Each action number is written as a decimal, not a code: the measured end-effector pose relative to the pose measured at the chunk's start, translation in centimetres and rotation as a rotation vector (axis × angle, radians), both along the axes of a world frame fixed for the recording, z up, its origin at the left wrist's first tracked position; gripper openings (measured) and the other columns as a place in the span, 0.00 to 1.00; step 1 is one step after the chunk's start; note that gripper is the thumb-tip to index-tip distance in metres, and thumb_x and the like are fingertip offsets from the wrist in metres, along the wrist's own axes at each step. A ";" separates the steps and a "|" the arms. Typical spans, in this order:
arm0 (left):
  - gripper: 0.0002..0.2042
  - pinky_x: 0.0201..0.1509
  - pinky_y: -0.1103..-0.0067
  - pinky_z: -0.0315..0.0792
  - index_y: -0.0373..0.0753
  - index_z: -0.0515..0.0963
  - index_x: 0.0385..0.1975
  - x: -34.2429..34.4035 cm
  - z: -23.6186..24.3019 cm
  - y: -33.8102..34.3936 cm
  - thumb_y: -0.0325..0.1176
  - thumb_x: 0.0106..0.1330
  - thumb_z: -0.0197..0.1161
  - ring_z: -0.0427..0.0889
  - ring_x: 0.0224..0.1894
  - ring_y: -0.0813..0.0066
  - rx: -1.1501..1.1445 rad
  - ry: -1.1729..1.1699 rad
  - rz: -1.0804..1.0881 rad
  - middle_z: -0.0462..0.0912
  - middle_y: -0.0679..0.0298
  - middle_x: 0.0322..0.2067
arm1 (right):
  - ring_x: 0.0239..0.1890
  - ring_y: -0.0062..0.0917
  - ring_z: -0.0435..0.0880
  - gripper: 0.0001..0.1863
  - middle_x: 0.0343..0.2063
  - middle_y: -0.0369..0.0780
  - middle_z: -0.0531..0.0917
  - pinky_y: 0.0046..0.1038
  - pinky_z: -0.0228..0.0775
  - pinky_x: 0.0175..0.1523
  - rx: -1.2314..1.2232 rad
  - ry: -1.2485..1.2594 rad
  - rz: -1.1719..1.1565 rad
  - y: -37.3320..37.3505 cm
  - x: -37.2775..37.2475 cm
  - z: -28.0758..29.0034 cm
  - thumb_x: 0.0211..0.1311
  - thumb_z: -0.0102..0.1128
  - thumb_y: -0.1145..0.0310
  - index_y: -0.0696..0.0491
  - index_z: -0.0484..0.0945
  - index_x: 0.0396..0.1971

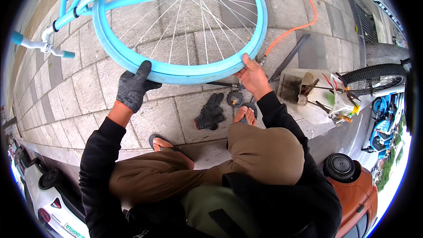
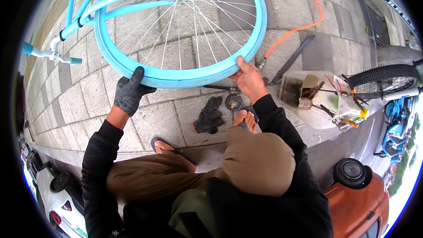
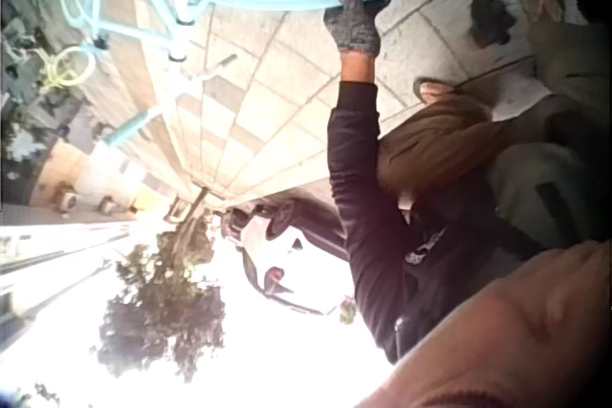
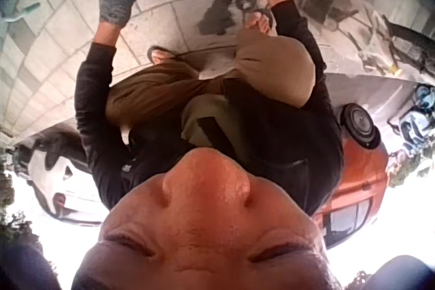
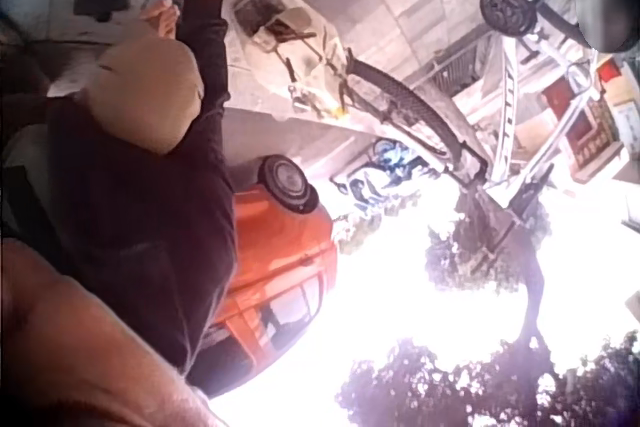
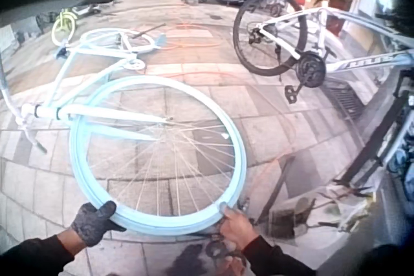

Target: The person removes a black inner tube from a blue bicycle wheel, sprays a liquid onto the tube, and then uses a metal tool and an air pump to reinstall and inflate the tube back into the tire rim.

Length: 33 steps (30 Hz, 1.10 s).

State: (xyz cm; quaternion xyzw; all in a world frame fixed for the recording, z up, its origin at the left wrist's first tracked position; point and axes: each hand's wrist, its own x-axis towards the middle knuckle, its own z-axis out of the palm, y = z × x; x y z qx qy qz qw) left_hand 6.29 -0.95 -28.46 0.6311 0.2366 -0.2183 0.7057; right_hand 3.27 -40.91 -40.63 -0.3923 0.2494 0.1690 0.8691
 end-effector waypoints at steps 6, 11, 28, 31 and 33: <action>0.31 0.46 0.60 0.90 0.26 0.74 0.56 -0.2 -1.6 0.2 0.52 0.73 0.70 0.90 0.44 0.54 -0.021 -0.046 -0.040 0.86 0.48 0.46 | 0.53 0.32 0.85 0.21 0.51 0.41 0.84 0.43 0.79 0.57 0.011 0.028 -0.052 -0.3 -0.3 -0.7 0.80 0.61 0.53 0.55 0.75 0.58; 0.29 0.45 0.61 0.89 0.29 0.76 0.54 -0.6 -2.1 -0.2 0.53 0.73 0.70 0.90 0.43 0.55 -0.049 -0.076 -0.040 0.87 0.50 0.44 | 0.53 0.32 0.84 0.20 0.50 0.41 0.83 0.43 0.78 0.57 -0.121 0.129 -0.253 -0.4 2.0 -0.3 0.81 0.59 0.55 0.58 0.75 0.57; 0.25 0.38 0.67 0.87 0.30 0.77 0.49 0.8 -0.8 0.0 0.51 0.74 0.69 0.90 0.35 0.60 -0.132 -0.145 -0.053 0.87 0.51 0.36 | 0.42 0.31 0.86 0.20 0.44 0.40 0.85 0.40 0.82 0.49 -0.047 0.051 -0.487 -2.9 5.3 -1.9 0.82 0.58 0.54 0.58 0.78 0.56; 0.25 0.38 0.67 0.86 0.30 0.77 0.49 0.4 -1.2 0.2 0.52 0.74 0.69 0.90 0.35 0.60 -0.088 -0.134 -0.099 0.87 0.51 0.36 | 0.42 0.32 0.86 0.22 0.45 0.41 0.85 0.41 0.83 0.49 -0.030 0.102 -0.452 -2.8 5.9 -1.9 0.82 0.56 0.53 0.59 0.77 0.56; 0.28 0.38 0.66 0.86 0.32 0.76 0.51 0.2 -1.6 0.4 0.55 0.73 0.68 0.90 0.37 0.59 -0.061 -0.135 -0.123 0.87 0.52 0.38 | 0.41 0.32 0.85 0.23 0.43 0.40 0.84 0.41 0.83 0.47 -0.139 0.140 -0.416 -3.8 7.2 -2.0 0.82 0.55 0.51 0.58 0.77 0.55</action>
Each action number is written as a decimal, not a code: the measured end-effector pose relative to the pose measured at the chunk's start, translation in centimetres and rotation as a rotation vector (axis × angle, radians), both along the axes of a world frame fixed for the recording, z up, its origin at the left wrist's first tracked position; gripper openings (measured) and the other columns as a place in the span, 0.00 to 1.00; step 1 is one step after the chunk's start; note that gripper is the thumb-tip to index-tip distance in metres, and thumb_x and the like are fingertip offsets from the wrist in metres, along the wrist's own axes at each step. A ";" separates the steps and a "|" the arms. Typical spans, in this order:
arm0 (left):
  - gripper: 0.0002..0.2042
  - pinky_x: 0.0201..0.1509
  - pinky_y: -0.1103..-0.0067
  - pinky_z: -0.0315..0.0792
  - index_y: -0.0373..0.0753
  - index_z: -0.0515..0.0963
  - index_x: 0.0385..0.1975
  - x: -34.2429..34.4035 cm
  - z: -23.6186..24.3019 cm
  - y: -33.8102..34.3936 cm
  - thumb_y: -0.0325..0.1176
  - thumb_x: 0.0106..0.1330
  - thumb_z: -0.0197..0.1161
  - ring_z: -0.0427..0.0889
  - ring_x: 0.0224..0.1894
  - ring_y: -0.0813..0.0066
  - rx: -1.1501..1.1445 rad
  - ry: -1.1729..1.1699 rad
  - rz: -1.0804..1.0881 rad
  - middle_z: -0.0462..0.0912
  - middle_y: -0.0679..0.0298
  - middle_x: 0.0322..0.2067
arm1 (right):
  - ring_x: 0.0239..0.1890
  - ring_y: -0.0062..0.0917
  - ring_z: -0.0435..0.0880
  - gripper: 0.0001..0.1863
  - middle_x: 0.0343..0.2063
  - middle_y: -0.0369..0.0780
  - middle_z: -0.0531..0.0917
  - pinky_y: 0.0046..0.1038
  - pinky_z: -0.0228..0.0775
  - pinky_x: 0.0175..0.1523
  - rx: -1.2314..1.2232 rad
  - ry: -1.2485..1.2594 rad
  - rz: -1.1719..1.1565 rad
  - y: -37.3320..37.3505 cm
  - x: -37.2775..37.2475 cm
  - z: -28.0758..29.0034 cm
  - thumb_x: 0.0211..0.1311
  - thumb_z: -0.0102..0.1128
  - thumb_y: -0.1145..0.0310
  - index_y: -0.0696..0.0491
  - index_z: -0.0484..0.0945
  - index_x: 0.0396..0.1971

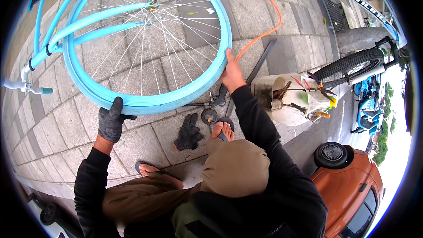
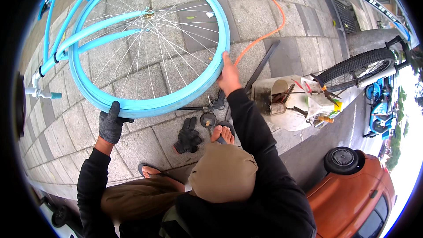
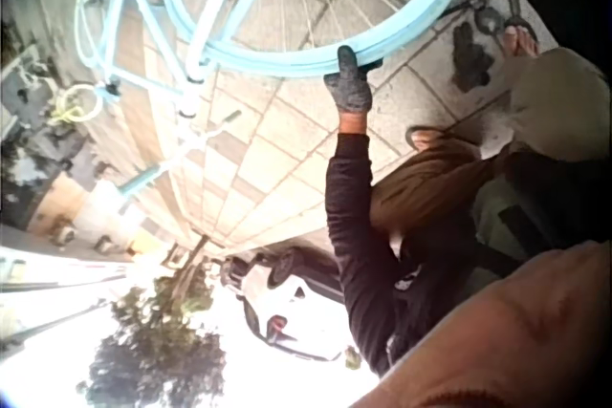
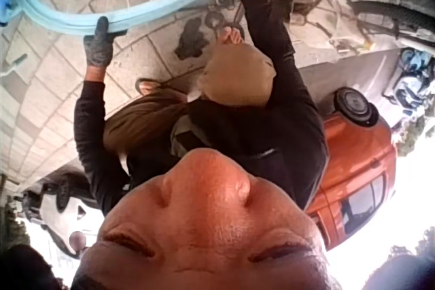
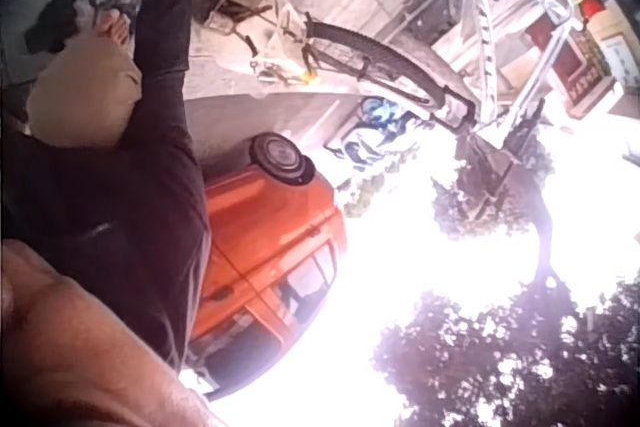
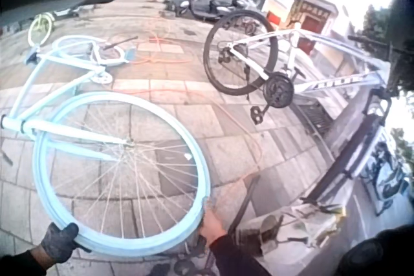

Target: The person removes a black inner tube from a blue bicycle wheel, sprays a liquid onto the tube, and then uses a metal tool and an air pump to reinstall and inflate the tube back into the tire rim.

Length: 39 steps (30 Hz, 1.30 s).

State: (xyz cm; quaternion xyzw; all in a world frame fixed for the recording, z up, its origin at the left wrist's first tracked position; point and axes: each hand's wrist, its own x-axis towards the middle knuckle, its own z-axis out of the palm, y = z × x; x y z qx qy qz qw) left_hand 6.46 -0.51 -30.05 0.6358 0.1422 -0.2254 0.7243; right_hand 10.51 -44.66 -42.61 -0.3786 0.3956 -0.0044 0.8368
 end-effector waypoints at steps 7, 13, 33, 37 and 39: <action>0.27 0.36 0.67 0.84 0.34 0.77 0.47 1.2 0.2 0.5 0.58 0.73 0.68 0.88 0.33 0.62 -0.025 -0.030 -0.018 0.87 0.54 0.34 | 0.34 0.33 0.85 0.23 0.37 0.41 0.83 0.44 0.85 0.40 -0.198 0.007 -0.059 -1.0 2.8 -1.0 0.83 0.52 0.50 0.59 0.78 0.51; 0.28 0.36 0.68 0.83 0.34 0.78 0.46 1.1 0.7 1.4 0.58 0.72 0.67 0.88 0.32 0.63 0.045 -0.017 -0.053 0.87 0.54 0.32 | 0.36 0.32 0.85 0.23 0.38 0.41 0.84 0.42 0.84 0.45 -0.177 0.050 0.069 -3.0 4.5 -0.8 0.82 0.54 0.50 0.59 0.80 0.49; 0.29 0.56 0.67 0.78 0.36 0.78 0.53 7.5 -1.3 8.8 0.61 0.74 0.66 0.83 0.49 0.68 0.019 0.052 0.416 0.84 0.62 0.44 | 0.36 0.26 0.81 0.27 0.37 0.39 0.84 0.37 0.78 0.42 -0.231 0.036 -0.021 -1.5 4.6 -3.4 0.81 0.56 0.48 0.63 0.82 0.48; 0.37 0.63 0.64 0.75 0.35 0.75 0.66 9.4 -0.4 6.9 0.63 0.73 0.65 0.80 0.57 0.62 0.262 0.056 0.667 0.82 0.57 0.58 | 0.35 0.27 0.81 0.26 0.35 0.38 0.83 0.36 0.77 0.41 -0.168 0.069 -0.081 -0.1 3.4 -0.8 0.81 0.56 0.49 0.62 0.82 0.47; 0.37 0.63 0.64 0.75 0.34 0.75 0.65 9.9 -1.2 7.3 0.64 0.73 0.64 0.80 0.57 0.62 0.323 0.016 0.698 0.82 0.58 0.58 | 0.32 0.26 0.80 0.25 0.32 0.37 0.82 0.35 0.76 0.39 -0.117 0.115 -0.081 0.2 4.0 1.3 0.81 0.56 0.49 0.61 0.83 0.44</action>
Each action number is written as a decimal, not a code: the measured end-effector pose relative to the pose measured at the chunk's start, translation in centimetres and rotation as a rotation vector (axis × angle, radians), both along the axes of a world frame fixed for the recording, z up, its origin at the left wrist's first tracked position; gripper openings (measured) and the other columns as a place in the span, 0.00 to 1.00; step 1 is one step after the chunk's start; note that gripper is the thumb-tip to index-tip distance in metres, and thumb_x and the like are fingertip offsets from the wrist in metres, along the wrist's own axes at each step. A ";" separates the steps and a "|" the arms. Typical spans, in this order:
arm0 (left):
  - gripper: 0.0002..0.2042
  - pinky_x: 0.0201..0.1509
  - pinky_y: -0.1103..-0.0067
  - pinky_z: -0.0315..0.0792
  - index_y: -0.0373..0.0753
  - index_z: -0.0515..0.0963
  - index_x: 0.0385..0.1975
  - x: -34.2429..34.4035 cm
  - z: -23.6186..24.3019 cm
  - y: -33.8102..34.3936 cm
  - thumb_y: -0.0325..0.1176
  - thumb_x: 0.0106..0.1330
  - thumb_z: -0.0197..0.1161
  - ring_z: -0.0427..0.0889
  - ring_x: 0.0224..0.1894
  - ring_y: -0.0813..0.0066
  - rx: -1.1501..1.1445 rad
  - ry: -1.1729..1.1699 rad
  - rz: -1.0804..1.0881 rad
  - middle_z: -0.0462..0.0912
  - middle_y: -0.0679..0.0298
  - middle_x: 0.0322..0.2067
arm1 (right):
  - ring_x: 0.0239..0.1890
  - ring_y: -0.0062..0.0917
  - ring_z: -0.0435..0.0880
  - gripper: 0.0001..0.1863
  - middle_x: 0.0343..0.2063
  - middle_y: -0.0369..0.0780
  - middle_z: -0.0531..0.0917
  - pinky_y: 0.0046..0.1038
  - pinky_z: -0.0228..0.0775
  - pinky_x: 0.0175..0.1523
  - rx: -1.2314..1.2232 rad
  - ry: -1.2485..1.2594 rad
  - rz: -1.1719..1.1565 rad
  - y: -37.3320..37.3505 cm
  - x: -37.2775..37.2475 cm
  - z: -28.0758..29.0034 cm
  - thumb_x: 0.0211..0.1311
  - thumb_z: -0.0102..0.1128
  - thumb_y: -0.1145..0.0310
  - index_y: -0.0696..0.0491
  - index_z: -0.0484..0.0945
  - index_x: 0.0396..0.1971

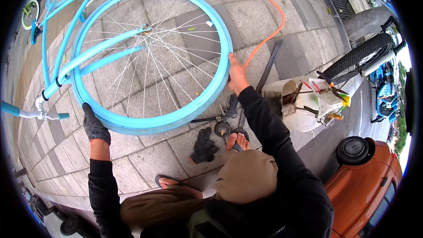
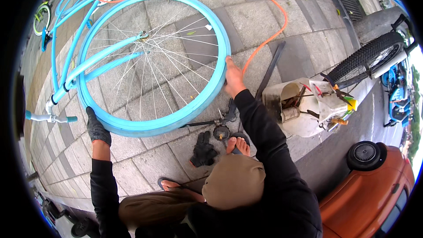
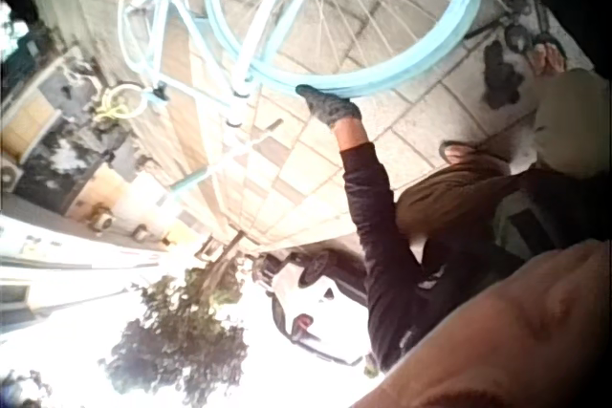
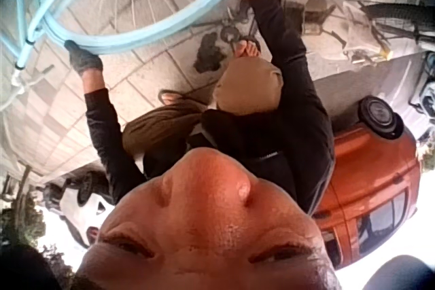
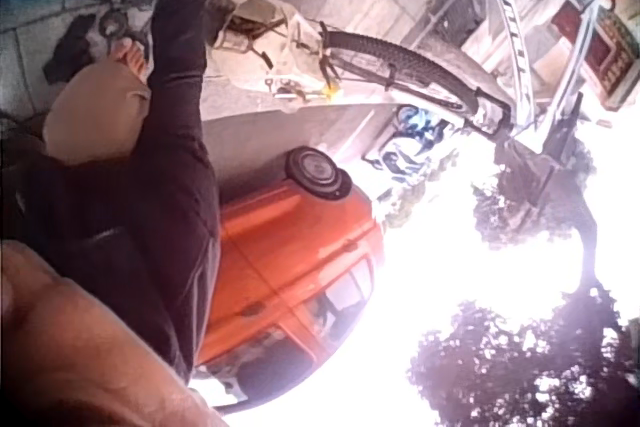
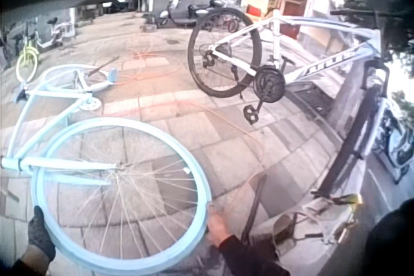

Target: The person removes a black inner tube from a blue bicycle wheel, sprays a liquid onto the tube, and then uses a metal tool and an air pump to reinstall and inflate the tube back into the tire rim.

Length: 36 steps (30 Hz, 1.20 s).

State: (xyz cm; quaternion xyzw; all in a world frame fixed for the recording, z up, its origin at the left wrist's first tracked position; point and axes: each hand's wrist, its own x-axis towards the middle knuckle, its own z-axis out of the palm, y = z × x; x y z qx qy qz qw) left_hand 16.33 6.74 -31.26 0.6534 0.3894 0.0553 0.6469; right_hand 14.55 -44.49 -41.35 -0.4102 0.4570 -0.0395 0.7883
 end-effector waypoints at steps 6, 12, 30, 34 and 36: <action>0.35 0.58 0.67 0.75 0.34 0.79 0.60 0.7 -0.6 1.0 0.65 0.75 0.60 0.81 0.50 0.65 0.089 0.001 -0.053 0.85 0.61 0.50 | 0.29 0.23 0.78 0.27 0.27 0.36 0.79 0.34 0.72 0.36 -0.288 -0.033 0.240 -3.6 2.7 -4.6 0.82 0.53 0.48 0.61 0.82 0.37; 0.33 0.50 0.69 0.76 0.34 0.82 0.50 4.1 0.6 3.6 0.66 0.75 0.58 0.81 0.41 0.67 0.377 0.161 -0.121 0.84 0.60 0.40 | 0.37 0.27 0.84 0.27 0.39 0.40 0.85 0.36 0.79 0.42 0.012 -0.113 0.073 -1.4 0.6 -3.3 0.81 0.55 0.48 0.62 0.82 0.51; 0.40 0.48 0.44 0.81 0.38 0.70 0.62 -4.0 3.0 -5.3 0.66 0.64 0.72 0.83 0.52 0.48 -0.155 0.169 -0.164 0.79 0.52 0.51 | 0.29 0.24 0.78 0.26 0.28 0.36 0.80 0.34 0.74 0.35 -0.119 -0.106 0.143 -2.1 0.6 -1.0 0.79 0.58 0.46 0.58 0.82 0.40; 0.39 0.46 0.51 0.84 0.39 0.72 0.61 -1.6 2.7 -4.0 0.66 0.64 0.72 0.84 0.47 0.55 -0.069 0.110 -0.109 0.80 0.57 0.47 | 0.33 0.24 0.80 0.25 0.31 0.36 0.81 0.36 0.76 0.40 -0.272 -0.004 0.171 -3.1 1.7 -4.2 0.80 0.58 0.47 0.59 0.83 0.43; 0.39 0.48 0.53 0.83 0.39 0.73 0.63 -0.8 1.2 -1.5 0.65 0.65 0.72 0.83 0.48 0.57 -0.088 0.019 -0.030 0.80 0.58 0.48 | 0.34 0.24 0.80 0.26 0.32 0.36 0.82 0.35 0.76 0.43 -0.132 -0.014 0.034 0.1 0.7 -3.5 0.80 0.57 0.47 0.59 0.83 0.45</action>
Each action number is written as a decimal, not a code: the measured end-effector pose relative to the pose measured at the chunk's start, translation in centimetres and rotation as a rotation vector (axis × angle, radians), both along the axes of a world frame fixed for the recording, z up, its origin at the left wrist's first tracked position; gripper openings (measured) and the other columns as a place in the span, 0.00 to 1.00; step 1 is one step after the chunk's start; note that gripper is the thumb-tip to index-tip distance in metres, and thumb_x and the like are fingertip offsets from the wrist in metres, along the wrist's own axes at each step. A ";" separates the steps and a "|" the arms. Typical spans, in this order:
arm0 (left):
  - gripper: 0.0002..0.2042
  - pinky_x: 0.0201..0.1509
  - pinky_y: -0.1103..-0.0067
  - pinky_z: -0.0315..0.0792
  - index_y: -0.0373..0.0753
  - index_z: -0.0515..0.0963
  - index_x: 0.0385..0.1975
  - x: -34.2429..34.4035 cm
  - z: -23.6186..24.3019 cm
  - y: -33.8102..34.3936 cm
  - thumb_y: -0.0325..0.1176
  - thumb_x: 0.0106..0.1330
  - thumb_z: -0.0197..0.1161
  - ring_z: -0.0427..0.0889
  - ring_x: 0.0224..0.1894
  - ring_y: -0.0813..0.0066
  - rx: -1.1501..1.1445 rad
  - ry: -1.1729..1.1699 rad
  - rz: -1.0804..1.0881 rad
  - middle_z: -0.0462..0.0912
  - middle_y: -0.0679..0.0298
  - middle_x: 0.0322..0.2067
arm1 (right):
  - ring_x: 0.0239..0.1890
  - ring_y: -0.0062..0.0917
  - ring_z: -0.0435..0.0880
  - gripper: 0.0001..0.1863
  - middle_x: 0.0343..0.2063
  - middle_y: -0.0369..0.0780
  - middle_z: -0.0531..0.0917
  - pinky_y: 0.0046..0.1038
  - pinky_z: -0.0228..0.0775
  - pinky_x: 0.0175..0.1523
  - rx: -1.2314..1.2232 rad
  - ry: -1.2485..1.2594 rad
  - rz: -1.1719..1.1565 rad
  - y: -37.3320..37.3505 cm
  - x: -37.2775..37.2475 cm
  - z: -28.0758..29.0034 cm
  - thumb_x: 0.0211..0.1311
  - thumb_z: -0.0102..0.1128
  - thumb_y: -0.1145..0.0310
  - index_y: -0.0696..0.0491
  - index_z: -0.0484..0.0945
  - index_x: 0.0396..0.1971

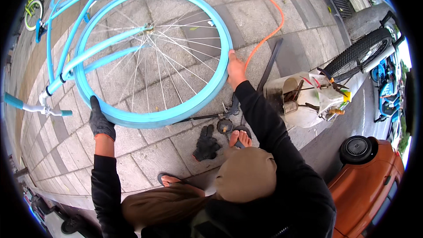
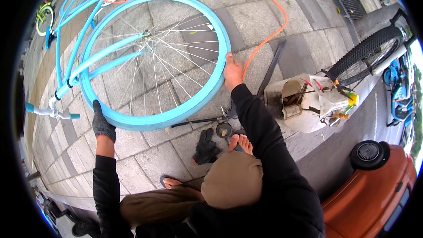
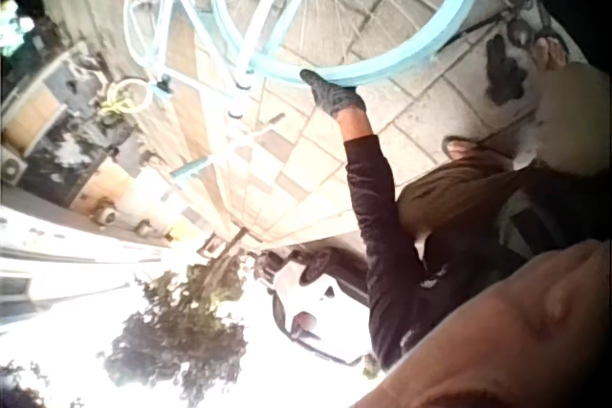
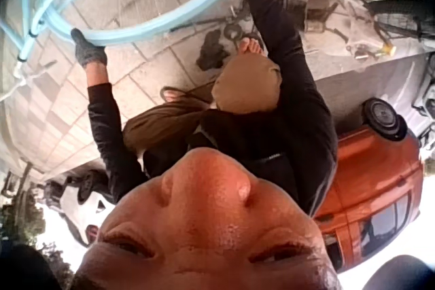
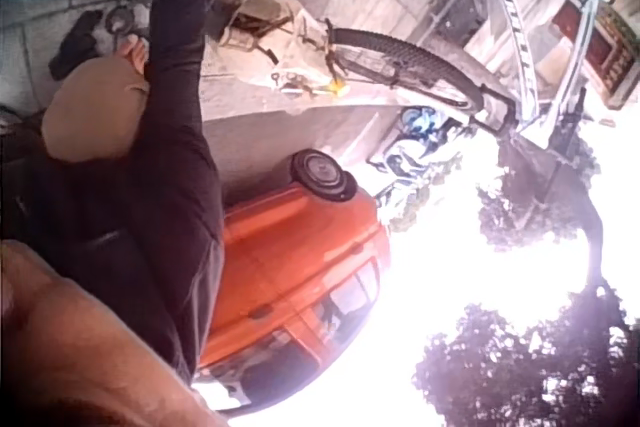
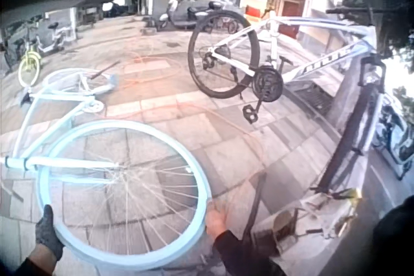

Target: The person removes a black inner tube from a blue bicycle wheel, sprays a liquid onto the tube, and then uses a metal tool and an air pump to reinstall and inflate the tube back into the tire rim.

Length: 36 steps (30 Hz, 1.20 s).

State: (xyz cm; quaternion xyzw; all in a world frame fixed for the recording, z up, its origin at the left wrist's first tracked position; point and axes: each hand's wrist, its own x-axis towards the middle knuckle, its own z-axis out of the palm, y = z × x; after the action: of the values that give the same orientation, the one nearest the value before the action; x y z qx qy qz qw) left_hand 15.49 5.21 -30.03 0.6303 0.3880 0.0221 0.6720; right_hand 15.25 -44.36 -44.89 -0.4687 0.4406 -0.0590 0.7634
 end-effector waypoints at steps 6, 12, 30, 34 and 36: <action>0.37 0.45 0.55 0.85 0.38 0.72 0.64 -4.0 0.8 -4.8 0.62 0.68 0.70 0.84 0.47 0.60 0.062 0.078 -0.093 0.80 0.58 0.47 | 0.34 0.24 0.79 0.28 0.33 0.36 0.83 0.35 0.75 0.44 0.206 -0.053 -0.035 0.6 -1.9 2.9 0.80 0.56 0.46 0.61 0.83 0.48; 0.36 0.44 0.57 0.85 0.38 0.72 0.60 -1.3 0.9 -2.4 0.64 0.67 0.70 0.84 0.45 0.60 0.084 0.081 -0.101 0.80 0.59 0.45 | 0.33 0.23 0.77 0.30 0.30 0.35 0.81 0.34 0.72 0.43 -0.213 0.039 0.134 -2.1 0.3 -1.0 0.79 0.57 0.44 0.62 0.85 0.43; 0.36 0.49 0.49 0.84 0.41 0.70 0.67 -3.8 1.2 -4.6 0.60 0.68 0.71 0.82 0.54 0.53 0.017 0.034 -0.088 0.78 0.57 0.55 | 0.37 0.25 0.80 0.28 0.38 0.37 0.83 0.37 0.76 0.47 0.115 -0.087 -0.041 0.8 -1.8 0.3 0.80 0.57 0.44 0.59 0.82 0.50; 0.33 0.43 0.49 0.85 0.43 0.72 0.62 -5.6 1.4 -7.0 0.59 0.68 0.73 0.84 0.47 0.53 -0.022 0.066 -0.143 0.79 0.57 0.48 | 0.42 0.28 0.83 0.26 0.43 0.38 0.84 0.39 0.80 0.48 0.234 -0.080 -0.013 -0.5 -2.5 0.5 0.79 0.59 0.45 0.55 0.81 0.53; 0.34 0.43 0.49 0.85 0.42 0.72 0.63 -5.0 1.4 -5.9 0.60 0.67 0.73 0.84 0.46 0.52 -0.032 0.093 -0.189 0.79 0.56 0.48 | 0.37 0.26 0.81 0.25 0.37 0.37 0.82 0.38 0.78 0.44 0.187 -0.063 -0.003 -1.1 -1.8 1.0 0.79 0.59 0.45 0.56 0.82 0.48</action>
State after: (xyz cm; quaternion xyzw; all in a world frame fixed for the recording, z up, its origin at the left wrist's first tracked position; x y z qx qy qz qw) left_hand 10.49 -0.69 -28.67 0.6536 0.3578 -0.0767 0.6625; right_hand 13.40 -45.51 -43.90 -0.3929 0.4207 -0.0334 0.8171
